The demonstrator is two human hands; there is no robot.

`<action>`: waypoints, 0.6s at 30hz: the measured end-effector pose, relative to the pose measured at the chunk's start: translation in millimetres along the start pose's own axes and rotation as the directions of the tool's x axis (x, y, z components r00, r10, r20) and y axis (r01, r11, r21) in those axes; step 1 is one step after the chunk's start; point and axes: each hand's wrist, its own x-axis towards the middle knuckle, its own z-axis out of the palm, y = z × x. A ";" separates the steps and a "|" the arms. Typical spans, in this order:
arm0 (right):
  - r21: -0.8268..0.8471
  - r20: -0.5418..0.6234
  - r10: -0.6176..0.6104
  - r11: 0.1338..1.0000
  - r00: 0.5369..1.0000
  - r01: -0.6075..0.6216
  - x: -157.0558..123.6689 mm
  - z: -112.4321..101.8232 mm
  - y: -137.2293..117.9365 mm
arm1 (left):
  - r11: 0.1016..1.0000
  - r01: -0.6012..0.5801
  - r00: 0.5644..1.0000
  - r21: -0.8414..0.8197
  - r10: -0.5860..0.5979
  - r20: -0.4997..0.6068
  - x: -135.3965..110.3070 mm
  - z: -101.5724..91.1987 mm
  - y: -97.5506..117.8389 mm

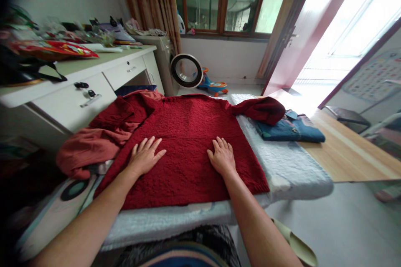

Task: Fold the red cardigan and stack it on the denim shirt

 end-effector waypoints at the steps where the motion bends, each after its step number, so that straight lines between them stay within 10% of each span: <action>1: 0.000 -0.002 0.001 1.000 1.000 -0.001 -0.2 -0.3 -0.2 | 0.999 0.046 0.999 0.006 -0.046 -0.003 -1.3 0.3 -0.6; 14: 0.003 0.000 0.000 1.000 1.000 0.000 0.7 -1.2 0.4 | 0.994 0.102 0.973 0.028 -0.106 0.206 -15.8 -24.3 -8.2; 18: 0.000 -0.010 -0.005 1.000 1.000 0.005 0.8 -0.1 1.4 | 0.997 0.060 0.990 0.053 -0.066 0.122 -36.5 -15.4 -24.7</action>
